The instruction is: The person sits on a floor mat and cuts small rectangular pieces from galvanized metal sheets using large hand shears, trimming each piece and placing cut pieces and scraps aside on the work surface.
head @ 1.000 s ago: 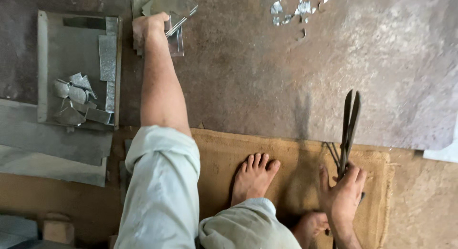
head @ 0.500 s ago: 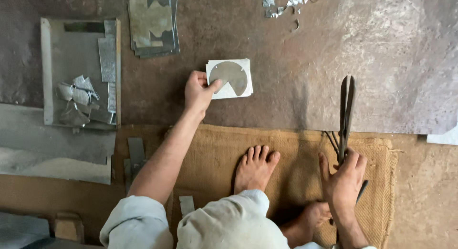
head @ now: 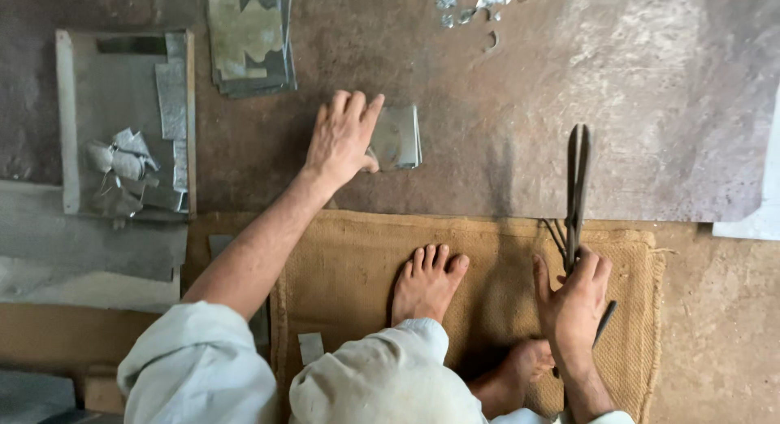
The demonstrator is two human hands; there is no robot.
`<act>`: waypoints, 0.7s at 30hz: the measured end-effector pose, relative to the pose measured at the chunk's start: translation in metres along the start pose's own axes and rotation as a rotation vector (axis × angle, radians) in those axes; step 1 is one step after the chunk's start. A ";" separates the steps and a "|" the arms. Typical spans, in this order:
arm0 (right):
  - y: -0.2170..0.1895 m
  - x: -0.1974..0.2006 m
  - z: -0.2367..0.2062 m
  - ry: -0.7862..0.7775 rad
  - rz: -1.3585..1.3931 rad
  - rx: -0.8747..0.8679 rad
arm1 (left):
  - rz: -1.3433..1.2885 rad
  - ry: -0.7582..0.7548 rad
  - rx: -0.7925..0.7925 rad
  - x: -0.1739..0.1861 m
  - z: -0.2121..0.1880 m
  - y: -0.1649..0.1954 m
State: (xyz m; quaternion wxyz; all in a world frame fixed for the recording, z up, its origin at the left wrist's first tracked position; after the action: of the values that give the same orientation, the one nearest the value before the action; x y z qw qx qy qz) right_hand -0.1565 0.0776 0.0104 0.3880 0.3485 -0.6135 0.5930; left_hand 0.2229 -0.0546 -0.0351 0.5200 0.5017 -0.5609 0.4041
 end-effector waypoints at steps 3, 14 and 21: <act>0.004 -0.002 0.001 -0.053 -0.010 -0.069 | 0.021 -0.004 -0.009 0.013 -0.005 0.004; 0.003 -0.003 0.002 -0.042 -0.013 -0.127 | 0.010 0.492 -0.538 0.003 -0.006 0.085; 0.010 -0.014 0.009 -0.042 -0.069 -0.105 | 0.194 0.598 -0.419 -0.040 0.112 0.059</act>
State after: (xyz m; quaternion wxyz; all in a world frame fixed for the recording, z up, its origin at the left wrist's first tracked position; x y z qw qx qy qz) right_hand -0.1596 0.0688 -0.0069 0.4128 0.3611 -0.6394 0.5388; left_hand 0.1434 -0.1476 -0.0857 0.7114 0.1890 -0.4998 0.4565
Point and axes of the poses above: each hand's wrist, its own z-axis towards the middle knuckle, its own x-axis out of the back of the hand, y = z × x, the point moved 3 cm from there along z, towards the middle knuckle
